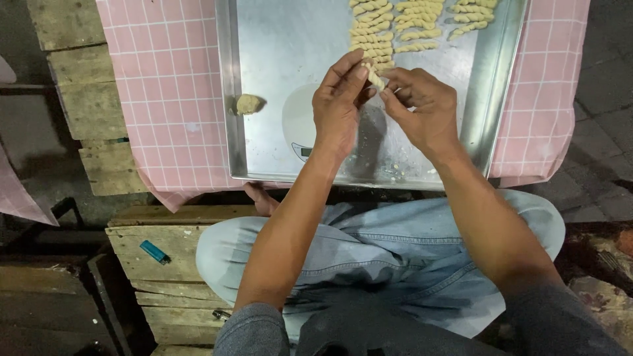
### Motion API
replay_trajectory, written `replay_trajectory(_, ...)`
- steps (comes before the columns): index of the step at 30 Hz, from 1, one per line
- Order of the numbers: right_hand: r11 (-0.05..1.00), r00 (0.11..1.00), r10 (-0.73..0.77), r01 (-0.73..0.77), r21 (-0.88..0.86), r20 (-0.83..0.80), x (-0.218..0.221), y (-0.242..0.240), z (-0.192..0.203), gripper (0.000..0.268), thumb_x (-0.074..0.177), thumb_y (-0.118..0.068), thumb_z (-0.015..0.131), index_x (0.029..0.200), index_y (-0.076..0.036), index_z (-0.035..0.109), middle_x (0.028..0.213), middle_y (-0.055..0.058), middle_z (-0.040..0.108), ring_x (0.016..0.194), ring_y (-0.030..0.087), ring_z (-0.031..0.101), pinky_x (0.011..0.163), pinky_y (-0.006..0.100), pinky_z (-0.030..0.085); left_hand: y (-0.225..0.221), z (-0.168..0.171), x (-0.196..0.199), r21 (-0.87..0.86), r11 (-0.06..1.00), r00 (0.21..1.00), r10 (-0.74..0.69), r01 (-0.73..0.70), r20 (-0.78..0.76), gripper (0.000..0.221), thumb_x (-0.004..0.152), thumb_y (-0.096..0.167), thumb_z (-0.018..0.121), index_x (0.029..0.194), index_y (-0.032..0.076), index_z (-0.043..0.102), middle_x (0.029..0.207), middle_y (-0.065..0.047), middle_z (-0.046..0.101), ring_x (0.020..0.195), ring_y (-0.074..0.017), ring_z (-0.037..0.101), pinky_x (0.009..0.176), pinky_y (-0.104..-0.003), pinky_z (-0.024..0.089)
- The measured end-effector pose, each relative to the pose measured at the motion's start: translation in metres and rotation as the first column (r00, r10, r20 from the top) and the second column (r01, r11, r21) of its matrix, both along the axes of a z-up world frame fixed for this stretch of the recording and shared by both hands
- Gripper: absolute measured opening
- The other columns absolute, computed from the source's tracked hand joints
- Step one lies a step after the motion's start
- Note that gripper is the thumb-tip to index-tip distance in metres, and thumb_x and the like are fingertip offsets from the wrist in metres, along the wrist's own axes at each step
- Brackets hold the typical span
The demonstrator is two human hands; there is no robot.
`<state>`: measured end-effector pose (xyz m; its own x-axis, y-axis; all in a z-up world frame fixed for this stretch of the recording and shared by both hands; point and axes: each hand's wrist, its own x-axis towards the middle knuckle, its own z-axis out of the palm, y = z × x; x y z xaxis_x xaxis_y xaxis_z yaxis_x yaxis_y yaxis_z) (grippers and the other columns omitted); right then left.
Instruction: Shaping small pieces of dough into twisted pastries by rolling and folding them on a metal tray.
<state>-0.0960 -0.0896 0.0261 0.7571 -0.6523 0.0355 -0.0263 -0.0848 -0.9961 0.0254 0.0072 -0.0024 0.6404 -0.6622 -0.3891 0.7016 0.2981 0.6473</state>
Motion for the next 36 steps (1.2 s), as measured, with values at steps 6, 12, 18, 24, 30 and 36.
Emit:
replay_trajectory(6, 0.995, 0.997, -0.078, 0.080, 0.065, -0.030, -0.003, -0.007, -0.007, 0.019, 0.097, 0.014, 0.073, 0.115, 0.008, 0.069, 0.110, 0.011, 0.060, 0.083, 0.013, 0.056, 0.072, 0.021, 0.050, -0.003, 0.007, 0.001, 0.047, 0.999, 0.999, 0.022, -0.024, 0.040, 0.030, 0.095, 0.010, 0.073, 0.119, -0.009, 0.071, 0.113, -0.015, 0.073, 0.099, -0.0209, 0.068, 0.097, -0.037, 0.058)
replay_trajectory(12, 0.972, 0.991, -0.133, 0.134, 0.196, -0.015, -0.007, -0.017, -0.020, 0.017, 0.095, 0.013, 0.075, 0.108, 0.004, 0.070, 0.116, 0.006, 0.062, 0.092, 0.013, 0.062, 0.088, 0.023, 0.061, 0.001, 0.010, 0.004, 0.167, 0.986, 0.999, 0.005, -0.013, 0.051, 0.026, 0.088, 0.004, 0.078, 0.114, 0.001, 0.073, 0.097, -0.007, 0.077, 0.090, -0.0130, 0.069, 0.082, -0.028, 0.053)
replay_trajectory(18, 0.954, 0.989, -0.146, 0.150, 0.260, -0.037, -0.013, -0.018, -0.003, 0.016, 0.095, 0.010, 0.075, 0.109, 0.002, 0.071, 0.114, 0.007, 0.065, 0.095, 0.016, 0.067, 0.091, 0.025, 0.063, 0.004, 0.001, 0.004, 0.177, 0.983, 0.999, -0.035, 0.040, -0.030, 0.028, 0.089, -0.002, 0.075, 0.116, -0.004, 0.070, 0.103, -0.014, 0.076, 0.096, -0.0192, 0.071, 0.092, -0.032, 0.057)
replay_trajectory(24, 0.968, 0.953, -0.093, 0.154, 0.198, -0.287, -0.035, -0.013, -0.010, 0.018, 0.097, 0.000, 0.079, 0.113, 0.001, 0.072, 0.101, 0.012, 0.071, 0.094, 0.012, 0.072, 0.087, 0.027, 0.064, 0.007, -0.013, -0.004, 0.502, 0.860, 0.965, -0.198, 0.088, 0.171, 0.015, 0.085, 0.003, 0.080, 0.099, 0.002, 0.077, 0.086, -0.014, 0.073, 0.078, -0.0182, 0.073, 0.064, -0.028, 0.065)
replay_trajectory(30, 0.962, 0.935, -0.136, 0.203, 0.181, -0.326, -0.051, -0.007, -0.023, 0.019, 0.094, -0.003, 0.082, 0.111, -0.003, 0.074, 0.099, 0.013, 0.074, 0.090, 0.011, 0.072, 0.085, 0.027, 0.064, 0.004, -0.005, -0.010, 0.464, 0.879, 0.943, -0.239, 0.109, 0.230, 0.019, 0.085, 0.005, 0.082, 0.102, 0.001, 0.077, 0.088, -0.016, 0.072, 0.078, -0.0218, 0.075, 0.068, -0.032, 0.067)
replay_trajectory(36, 0.906, 0.900, -0.355, 0.265, -0.332, -0.252, -0.071, -0.016, -0.018, 0.037, 0.093, 0.002, 0.069, 0.127, 0.016, 0.065, 0.129, 0.024, 0.069, 0.090, 0.022, 0.068, 0.076, 0.028, 0.055, 0.005, 0.014, 0.000, 0.316, 0.948, 0.989, -0.005, -0.042, 0.147, 0.052, 0.088, 0.011, 0.073, 0.136, -0.007, 0.062, 0.126, -0.013, 0.067, 0.099, -0.0171, 0.065, 0.086, -0.027, 0.056)
